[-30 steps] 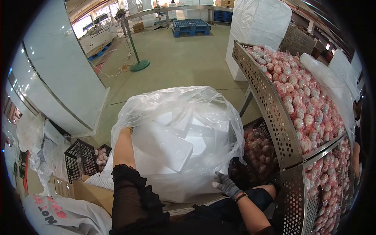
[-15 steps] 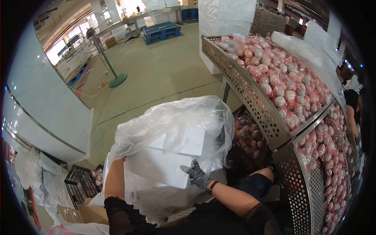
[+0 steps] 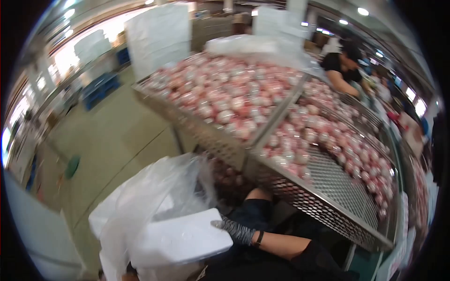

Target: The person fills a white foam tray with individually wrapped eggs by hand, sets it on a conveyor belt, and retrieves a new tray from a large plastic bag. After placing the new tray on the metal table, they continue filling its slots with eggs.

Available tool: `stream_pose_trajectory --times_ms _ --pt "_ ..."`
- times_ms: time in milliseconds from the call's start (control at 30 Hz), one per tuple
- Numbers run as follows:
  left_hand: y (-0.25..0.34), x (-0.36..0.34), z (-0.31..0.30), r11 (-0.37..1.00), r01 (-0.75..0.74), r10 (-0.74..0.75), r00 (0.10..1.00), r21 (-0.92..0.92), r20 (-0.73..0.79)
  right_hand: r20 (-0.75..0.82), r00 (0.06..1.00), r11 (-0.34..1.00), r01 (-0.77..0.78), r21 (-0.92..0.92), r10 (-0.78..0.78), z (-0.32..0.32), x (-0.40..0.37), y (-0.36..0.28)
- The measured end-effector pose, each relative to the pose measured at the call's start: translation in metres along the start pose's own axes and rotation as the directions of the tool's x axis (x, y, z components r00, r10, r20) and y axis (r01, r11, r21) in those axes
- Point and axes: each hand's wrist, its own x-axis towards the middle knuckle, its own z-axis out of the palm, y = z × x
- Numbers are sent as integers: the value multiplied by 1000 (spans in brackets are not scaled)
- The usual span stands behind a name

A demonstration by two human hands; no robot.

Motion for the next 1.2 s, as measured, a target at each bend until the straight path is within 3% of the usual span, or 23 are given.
stream_pose_trajectory --times_ms 67,133,267,367,500,533,567,600,667,700,733,767,833,867,900,933,967,1067,1133,1200 --pt "15 -2 33 996 -19 24 998 -86 63 -9 978 942 199 -271 -209 -24 -31 -15" --pt "27 -6 69 986 -25 48 989 -162 137 -22 936 823 296 -485 -350 -38 -74 -36" --pt "50 -18 154 955 0 106 935 -297 338 -79 826 577 319 -752 -559 -42 -191 -118" --pt "66 -31 225 926 59 151 849 -374 507 -60 713 540 470 -699 -699 -43 -266 -170" --pt "93 -52 341 910 124 230 642 -396 731 -312 656 692 459 -557 -687 -75 -349 -226" --pt "101 -52 374 919 94 260 583 -382 770 -407 638 749 470 -468 -654 -86 -369 -233" --pt "121 -62 415 941 -147 334 539 -304 774 -471 635 788 441 -431 -613 -112 -390 -237" --pt "145 -77 454 960 26 231 492 -280 839 -532 628 823 413 -391 -568 -144 -408 -237" --pt "147 -82 521 954 85 245 325 -286 913 -714 477 838 460 -295 -513 -182 -433 -234" --pt "156 -94 544 957 270 24 289 -106 957 -810 338 845 427 -322 -479 -192 -443 -230" --pt "168 -109 567 893 443 -198 238 75 951 -815 336 868 335 -366 -473 -200 -453 -228" --pt "149 -91 590 926 346 -226 190 150 955 -821 333 884 236 -403 -464 -207 -464 -226" --pt "132 -80 627 933 162 -346 156 321 925 -851 244 830 454 -323 -465 -257 -476 -207" --pt "129 -80 637 923 153 -374 129 354 918 -861 390 942 57 -331 -326 -266 -488 -203" --pt "123 -76 647 911 144 -402 104 386 910 -836 520 854 -343 -391 -174 -273 -499 -200" --pt "116 -72 660 899 134 -428 80 416 900 -852 523 980 -149 -132 -36 -249 -490 -207" --pt "109 -70 676 855 54 -517 175 516 838 -515 602 479 -237 -845 -611 -311 -495 -170" --pt "97 -66 691 843 -153 -491 174 516 853 -717 637 799 -258 -543 -282 -303 -482 -167" --pt "92 -64 688 834 -317 -426 151 452 892 -515 659 476 -260 -840 -548 -334 -485 -140" --pt "87 -61 685 795 -451 -390 133 406 911 -616 693 638 -290 -713 -374 -341 -492 -137"
